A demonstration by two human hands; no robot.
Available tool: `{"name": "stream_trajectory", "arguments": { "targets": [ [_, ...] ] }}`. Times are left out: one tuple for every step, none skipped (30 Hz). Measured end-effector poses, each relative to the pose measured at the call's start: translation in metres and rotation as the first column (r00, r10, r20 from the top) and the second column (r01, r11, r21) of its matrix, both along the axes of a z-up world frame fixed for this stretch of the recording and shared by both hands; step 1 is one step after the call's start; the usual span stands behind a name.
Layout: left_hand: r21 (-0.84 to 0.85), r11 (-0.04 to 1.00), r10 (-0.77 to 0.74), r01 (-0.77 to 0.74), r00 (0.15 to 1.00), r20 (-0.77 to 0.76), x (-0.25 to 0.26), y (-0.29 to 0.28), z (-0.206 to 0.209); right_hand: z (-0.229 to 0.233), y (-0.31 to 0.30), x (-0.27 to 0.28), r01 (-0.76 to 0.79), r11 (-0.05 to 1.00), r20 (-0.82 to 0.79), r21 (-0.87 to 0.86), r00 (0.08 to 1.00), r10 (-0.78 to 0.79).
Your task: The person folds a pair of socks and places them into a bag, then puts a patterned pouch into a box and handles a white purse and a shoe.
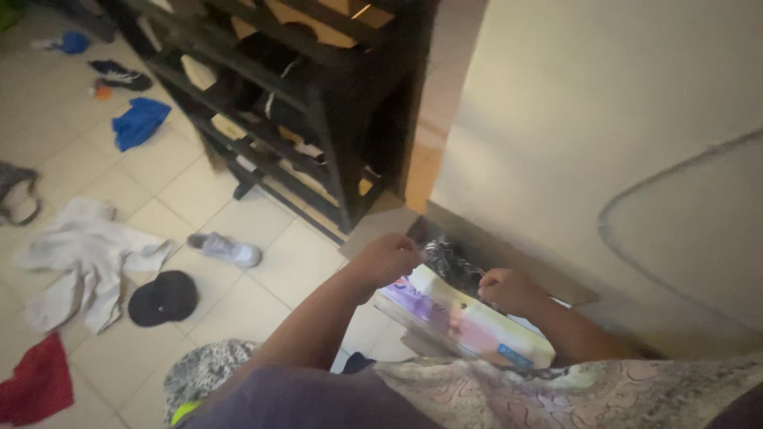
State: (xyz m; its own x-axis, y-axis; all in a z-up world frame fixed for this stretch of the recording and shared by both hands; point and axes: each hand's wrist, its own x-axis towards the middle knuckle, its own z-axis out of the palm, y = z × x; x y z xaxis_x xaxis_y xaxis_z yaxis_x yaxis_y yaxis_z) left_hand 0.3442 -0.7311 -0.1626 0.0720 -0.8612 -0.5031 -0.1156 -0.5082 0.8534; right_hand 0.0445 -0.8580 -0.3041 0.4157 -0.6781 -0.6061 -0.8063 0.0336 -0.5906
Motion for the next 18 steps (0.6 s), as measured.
{"name": "stream_trajectory", "arguments": {
  "targets": [
    [0.006, 1.000, -0.015, 0.015, 1.000, -0.006, -0.005, -0.003, 0.004, 0.006, 0.003, -0.004, 0.002, 1.000, 0.012, 0.016, 1.000, -0.002],
    [-0.017, 0.999, -0.043, 0.043, 0.999, -0.001, -0.011, -0.005, 0.007, 0.014, 0.004, -0.008, 0.061, 0.992, 0.103, 0.111, 0.992, -0.073],
    [-0.040, 0.997, -0.071, 0.071, 0.997, 0.004, -0.018, -0.006, 0.010, 0.024, 0.006, -0.012, 0.111, 0.972, 0.188, 0.208, 0.971, -0.151],
    [-0.063, 0.993, -0.098, 0.099, 0.995, 0.010, -0.025, -0.006, 0.014, 0.037, 0.008, -0.014, 0.148, 0.941, 0.265, 0.305, 0.936, -0.233],
    [-0.077, 0.992, -0.102, 0.099, 0.994, -0.030, -0.032, -0.007, 0.016, 0.051, 0.010, -0.014, 0.176, 0.930, 0.282, 0.322, 0.920, -0.272],
    [-0.090, 0.991, -0.106, 0.100, 0.992, -0.070, -0.039, -0.006, 0.017, 0.068, 0.013, -0.013, 0.204, 0.918, 0.299, 0.339, 0.902, -0.311],
    [-0.101, 0.990, -0.111, 0.100, 0.988, -0.110, -0.047, -0.004, 0.020, 0.085, 0.017, -0.012, 0.231, 0.905, 0.315, 0.357, 0.883, -0.349],
    [-0.090, 0.991, -0.113, 0.103, 0.988, -0.109, -0.055, -0.002, 0.023, 0.104, 0.021, -0.011, 0.257, 0.901, 0.322, 0.349, 0.870, -0.373],
    [-0.077, 0.992, -0.112, 0.104, 0.988, -0.109, -0.064, 0.002, 0.025, 0.121, 0.025, -0.010, 0.281, 0.896, 0.328, 0.344, 0.858, -0.395],
    [-0.064, 0.992, -0.111, 0.105, 0.988, -0.108, -0.072, 0.006, 0.029, 0.137, 0.033, -0.010, 0.304, 0.891, 0.335, 0.338, 0.845, -0.416],
    [-0.057, 0.991, -0.130, 0.125, 0.986, -0.100, -0.079, 0.007, 0.033, 0.152, 0.038, -0.009, 0.315, 0.884, 0.343, 0.345, 0.834, -0.431],
    [-0.051, 0.988, -0.149, 0.145, 0.985, -0.092, -0.087, 0.009, 0.038, 0.166, 0.043, -0.008, 0.326, 0.878, 0.351, 0.351, 0.823, -0.446],
    [-0.041, 0.987, -0.160, 0.157, 0.983, -0.087, -0.093, 0.013, 0.042, 0.177, 0.049, -0.006, 0.332, 0.872, 0.355, 0.360, 0.816, -0.457],
    [-0.062, 0.986, -0.158, 0.152, 0.983, -0.096, -0.098, 0.014, 0.047, 0.187, 0.053, -0.005, 0.329, 0.871, 0.378, 0.366, 0.802, -0.462],
    [-0.078, 0.987, -0.151, 0.143, 0.983, -0.104, -0.102, 0.016, 0.051, 0.194, 0.057, -0.004, 0.322, 0.869, 0.400, 0.375, 0.790, -0.465],
    [-0.094, 0.987, -0.144, 0.134, 0.983, -0.112, -0.105, 0.018, 0.057, 0.199, 0.062, -0.002, 0.315, 0.868, 0.421, 0.385, 0.777, -0.468],
    [-0.138, 0.983, -0.143, 0.123, 0.978, -0.149, -0.107, 0.022, 0.064, 0.203, 0.065, 0.001, 0.263, 0.878, 0.478, 0.400, 0.757, -0.444],
    [-0.181, 0.977, -0.145, 0.111, 0.972, -0.185, -0.108, 0.027, 0.071, 0.207, 0.069, 0.006, 0.210, 0.887, 0.533, 0.411, 0.734, -0.421]
  ]
}}
